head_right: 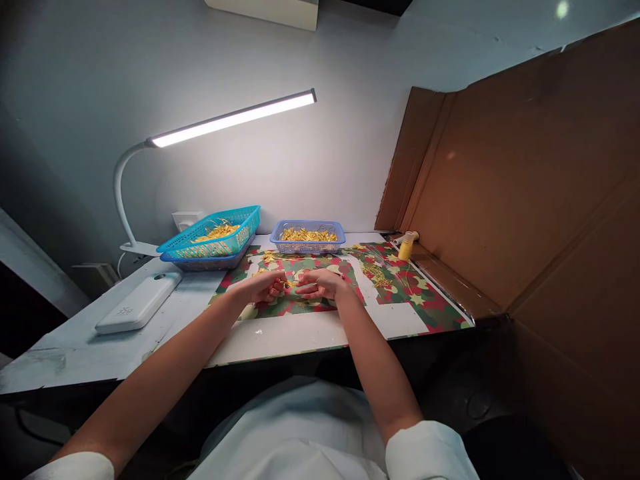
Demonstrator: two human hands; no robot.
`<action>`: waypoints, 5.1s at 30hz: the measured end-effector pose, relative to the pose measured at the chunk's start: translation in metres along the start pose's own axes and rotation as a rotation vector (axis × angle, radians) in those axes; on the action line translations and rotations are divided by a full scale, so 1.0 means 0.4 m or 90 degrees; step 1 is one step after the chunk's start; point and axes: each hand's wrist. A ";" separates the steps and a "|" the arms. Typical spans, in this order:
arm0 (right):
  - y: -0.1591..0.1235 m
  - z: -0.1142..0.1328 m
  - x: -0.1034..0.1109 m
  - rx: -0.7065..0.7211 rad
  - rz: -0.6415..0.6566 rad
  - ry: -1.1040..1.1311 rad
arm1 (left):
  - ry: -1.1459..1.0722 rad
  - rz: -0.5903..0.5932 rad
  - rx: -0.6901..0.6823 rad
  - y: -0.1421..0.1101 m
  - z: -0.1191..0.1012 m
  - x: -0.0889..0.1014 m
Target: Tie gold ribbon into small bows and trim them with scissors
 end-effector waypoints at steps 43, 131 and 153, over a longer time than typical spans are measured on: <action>0.029 -0.028 -0.035 0.228 -0.135 -0.033 | 0.284 -0.060 -0.415 0.016 0.034 -0.031; 0.042 -0.021 -0.070 0.376 -0.190 -0.212 | 0.182 -0.075 -0.371 0.017 0.032 -0.034; 0.048 -0.006 -0.061 0.367 -0.077 0.033 | 0.133 0.000 -0.302 0.018 0.040 -0.045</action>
Point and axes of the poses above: each hand's wrist, its own y-axis towards the middle knuckle, its own x-axis out of the back of the hand, z = x × y, and after that the axes turned 1 degree about -y, right-handed
